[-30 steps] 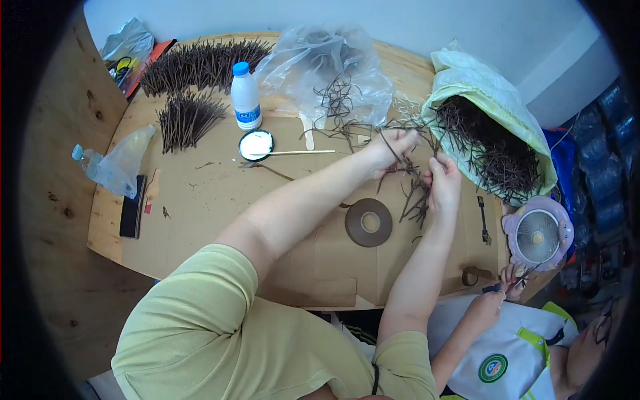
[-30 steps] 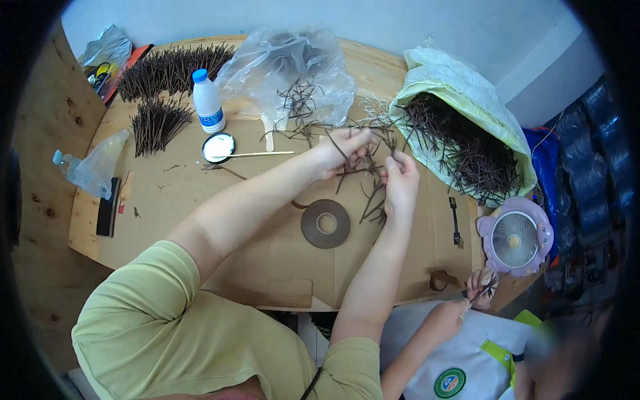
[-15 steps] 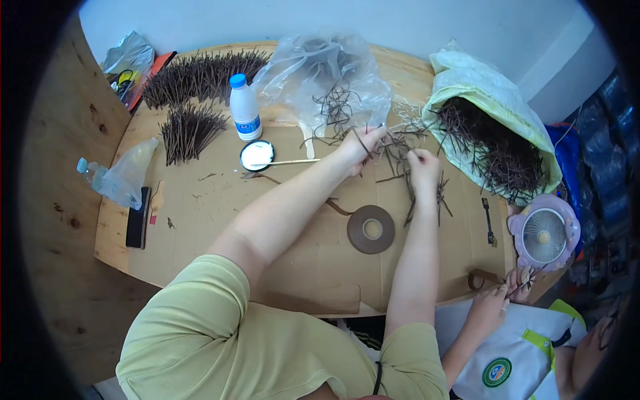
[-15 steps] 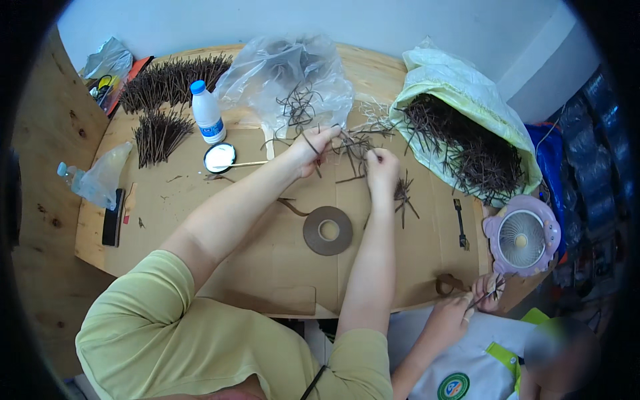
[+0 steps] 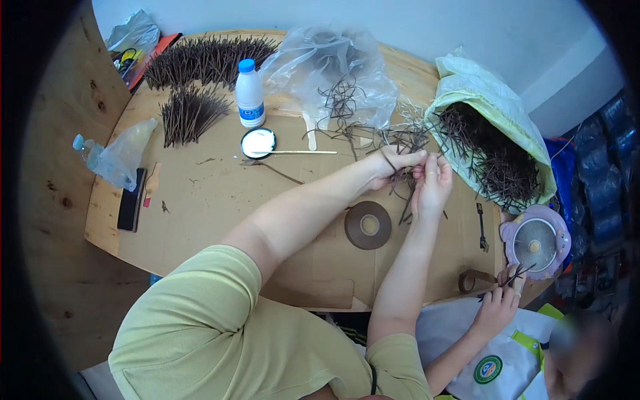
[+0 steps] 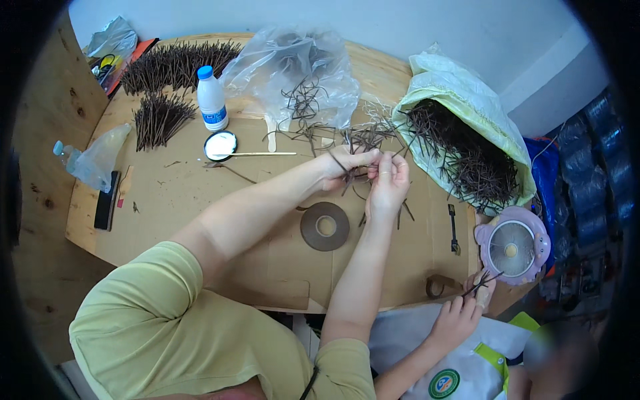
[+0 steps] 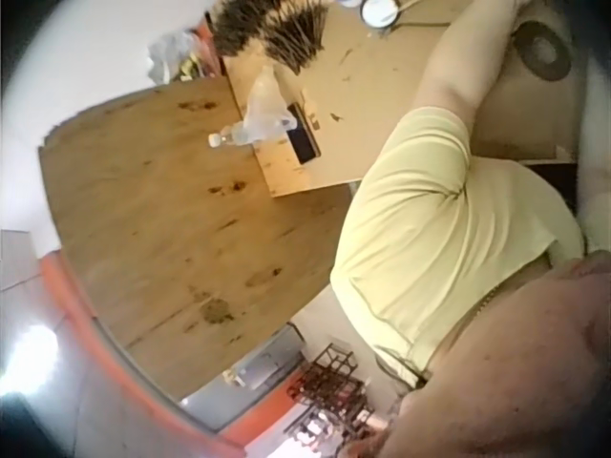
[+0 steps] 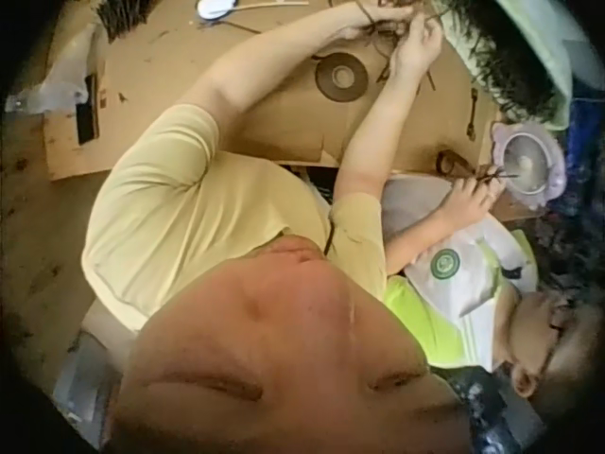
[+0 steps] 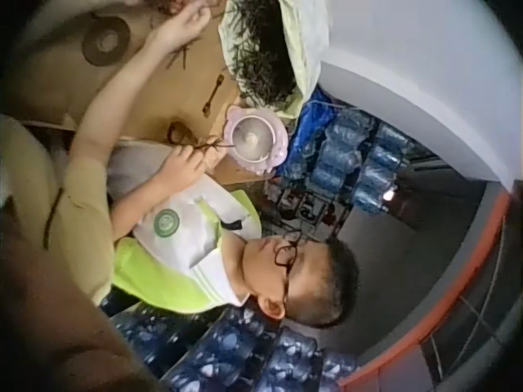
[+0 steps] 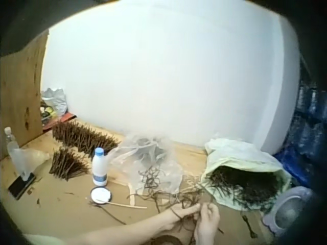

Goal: The person assembles small wooden or stick-based craft items by hand at a table, using glue and adhesive tape to secure bundles of thin wooden sticks together.

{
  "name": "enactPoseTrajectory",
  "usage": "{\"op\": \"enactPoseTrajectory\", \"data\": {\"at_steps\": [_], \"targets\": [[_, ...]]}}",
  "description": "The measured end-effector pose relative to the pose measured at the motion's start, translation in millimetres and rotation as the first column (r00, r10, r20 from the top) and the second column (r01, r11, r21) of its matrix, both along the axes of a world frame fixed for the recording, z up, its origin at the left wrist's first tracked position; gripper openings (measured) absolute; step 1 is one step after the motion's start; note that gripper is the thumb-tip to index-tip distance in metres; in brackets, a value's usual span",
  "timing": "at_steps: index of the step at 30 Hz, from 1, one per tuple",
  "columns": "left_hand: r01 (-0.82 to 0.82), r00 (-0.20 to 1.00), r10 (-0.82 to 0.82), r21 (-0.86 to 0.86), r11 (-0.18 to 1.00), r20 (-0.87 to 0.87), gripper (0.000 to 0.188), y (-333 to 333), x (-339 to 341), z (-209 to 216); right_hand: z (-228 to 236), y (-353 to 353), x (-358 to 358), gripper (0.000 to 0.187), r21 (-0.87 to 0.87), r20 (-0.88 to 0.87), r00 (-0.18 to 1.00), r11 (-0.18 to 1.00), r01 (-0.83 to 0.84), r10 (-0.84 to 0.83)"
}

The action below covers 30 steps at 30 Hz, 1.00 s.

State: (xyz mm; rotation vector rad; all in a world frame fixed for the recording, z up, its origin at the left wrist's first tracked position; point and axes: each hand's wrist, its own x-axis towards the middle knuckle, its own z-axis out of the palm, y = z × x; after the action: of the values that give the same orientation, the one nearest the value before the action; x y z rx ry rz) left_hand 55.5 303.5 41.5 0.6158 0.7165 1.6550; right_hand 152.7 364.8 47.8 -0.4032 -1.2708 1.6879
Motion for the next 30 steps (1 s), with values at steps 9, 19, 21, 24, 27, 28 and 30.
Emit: {"op": "enactPoseTrajectory", "data": {"at_steps": [9, 19, 21, 24, 27, 28, 30], "targets": [[-0.405, 0.901, 0.359, -0.176, 0.897, -0.243, 0.039, 41, 18, -7, -6, -36, 4, 0.009, 0.117, -0.1, 0.977, 0.973, 0.199, -0.187], [-0.333, 0.183, -0.078, -0.136, 0.933, -0.98, 0.068, 46, 3, 0, 42, -52, 41, 0.013, 0.004, -0.112, 0.919, 0.925, 0.38, -0.378], [-0.452, 0.161, 0.123, 0.038, 0.891, -0.979, 0.06, 46, 3, 0, 30, -34, 44, 0.014, 0.004, 0.022, 0.889, 0.889, 0.458, -0.458], [-0.107, 0.774, 0.03, -0.084, 0.991, -0.633, 0.045, 29, -6, 26, 11, -20, 34, 0.016, 0.218, 0.247, 0.848, 0.879, 0.424, -0.47], [-0.166, 0.906, 0.112, -0.101, 0.981, -0.408, 0.032, 23, -6, 27, -3, -8, 11, 0.017, 0.356, 0.358, 0.914, 0.933, 0.058, -0.193], [-0.214, 0.935, 0.167, -0.122, 0.969, -0.312, 0.032, 19, -10, 26, 1, -11, 1, 0.017, 0.304, 0.351, 0.932, 0.952, -0.024, -0.088], [-0.492, 0.779, 0.446, 0.011, 0.871, -0.441, 0.028, 17, -44, 13, 0, -4, -7, 0.019, 0.174, 0.339, 0.934, 0.983, 0.054, -0.111]]}}
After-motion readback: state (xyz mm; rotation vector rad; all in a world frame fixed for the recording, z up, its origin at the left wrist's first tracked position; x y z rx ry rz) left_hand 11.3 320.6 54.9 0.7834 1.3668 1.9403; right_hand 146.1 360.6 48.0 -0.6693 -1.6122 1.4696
